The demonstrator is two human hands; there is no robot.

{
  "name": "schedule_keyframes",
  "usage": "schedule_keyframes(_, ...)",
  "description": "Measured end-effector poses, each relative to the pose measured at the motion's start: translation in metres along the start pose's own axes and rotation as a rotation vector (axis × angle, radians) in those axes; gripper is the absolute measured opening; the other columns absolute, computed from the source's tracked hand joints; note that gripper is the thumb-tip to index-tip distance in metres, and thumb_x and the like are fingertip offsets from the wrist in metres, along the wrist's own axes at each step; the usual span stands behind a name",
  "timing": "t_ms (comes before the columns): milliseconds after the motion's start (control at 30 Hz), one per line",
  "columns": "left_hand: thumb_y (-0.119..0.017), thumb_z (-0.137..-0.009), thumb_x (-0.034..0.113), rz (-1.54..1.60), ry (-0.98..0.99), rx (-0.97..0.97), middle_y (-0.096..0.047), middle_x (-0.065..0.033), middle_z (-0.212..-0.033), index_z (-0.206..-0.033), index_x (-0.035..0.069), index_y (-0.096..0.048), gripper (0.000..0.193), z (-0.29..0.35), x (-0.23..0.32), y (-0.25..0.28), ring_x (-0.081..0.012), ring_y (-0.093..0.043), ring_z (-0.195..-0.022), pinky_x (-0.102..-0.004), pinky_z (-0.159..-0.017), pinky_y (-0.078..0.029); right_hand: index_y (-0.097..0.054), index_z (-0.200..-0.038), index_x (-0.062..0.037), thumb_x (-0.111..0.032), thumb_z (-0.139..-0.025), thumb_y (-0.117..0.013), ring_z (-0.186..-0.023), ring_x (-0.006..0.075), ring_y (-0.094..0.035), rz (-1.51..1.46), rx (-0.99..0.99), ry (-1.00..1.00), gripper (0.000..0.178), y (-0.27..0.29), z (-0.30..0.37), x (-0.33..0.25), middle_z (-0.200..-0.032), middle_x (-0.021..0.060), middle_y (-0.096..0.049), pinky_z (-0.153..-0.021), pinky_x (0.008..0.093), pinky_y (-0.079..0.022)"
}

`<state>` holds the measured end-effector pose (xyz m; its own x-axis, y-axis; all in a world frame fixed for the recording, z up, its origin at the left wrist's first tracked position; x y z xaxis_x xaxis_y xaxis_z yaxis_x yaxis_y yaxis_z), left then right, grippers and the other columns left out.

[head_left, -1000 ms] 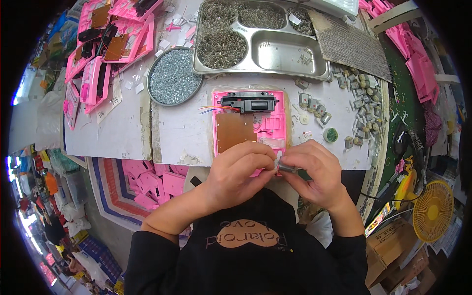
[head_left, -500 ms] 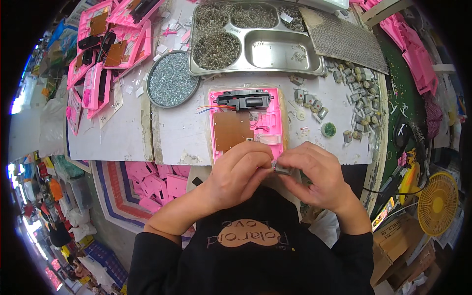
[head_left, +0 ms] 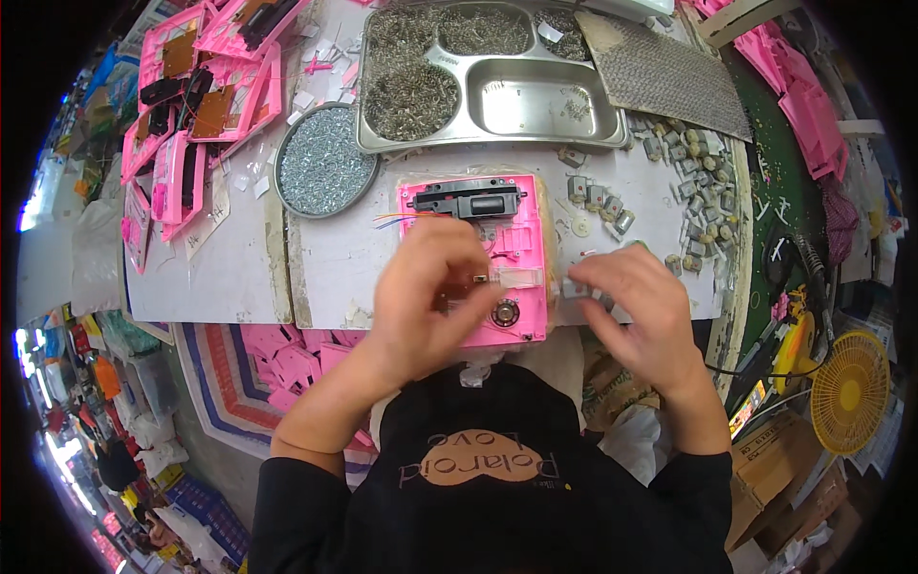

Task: The recorder is assembling electronic components into a pink plastic housing, including wiring, speakers, and circuit boards, and securing them with a screwdriver.

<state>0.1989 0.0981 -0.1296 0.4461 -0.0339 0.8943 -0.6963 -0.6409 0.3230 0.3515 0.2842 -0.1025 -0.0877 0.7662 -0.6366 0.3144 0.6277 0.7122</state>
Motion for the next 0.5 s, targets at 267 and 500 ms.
schedule_keyframes(267,-0.078,-0.082,0.009,-0.716,-0.141,0.045,-0.064,-0.0124,-0.102,-0.104,0.003,-0.065,0.027,-0.024,-0.018,0.029,-0.0324,-0.061,-0.096,-0.0408,-0.086,-0.048,-0.071,-0.105,-0.0044,0.004,-0.073,-0.076,-0.084,0.0279,-0.068,-0.059,0.029,-0.041,0.034,-0.003,-0.005,0.012,-0.098,0.0102,-0.073,-0.074,0.0369,-0.055)
schedule_keyframes(500,-0.077,-0.082,0.010,-0.775,-0.030,-0.001,-0.060,-0.0069,-0.082,-0.097,0.005,-0.067,0.018,0.017,-0.036,0.035,-0.0268,-0.058,-0.079,-0.0406,-0.077,-0.042,-0.071,-0.105,-0.0039,0.003,-0.072,-0.077,-0.085,0.0280,-0.067,-0.136,-0.011,-0.023,0.034,-0.021,-0.017,0.016,-0.099,0.0101,-0.073,-0.075,0.0377,-0.055)
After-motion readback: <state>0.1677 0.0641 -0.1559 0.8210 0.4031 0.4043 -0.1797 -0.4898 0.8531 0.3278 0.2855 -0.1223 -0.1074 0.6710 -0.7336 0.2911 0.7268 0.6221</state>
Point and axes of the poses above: each hand's wrist, its own z-axis away from the middle knuckle, its own y-axis out of the back of the hand, x = y × z, the point moved 2 cm from there along -z, towards the middle knuckle
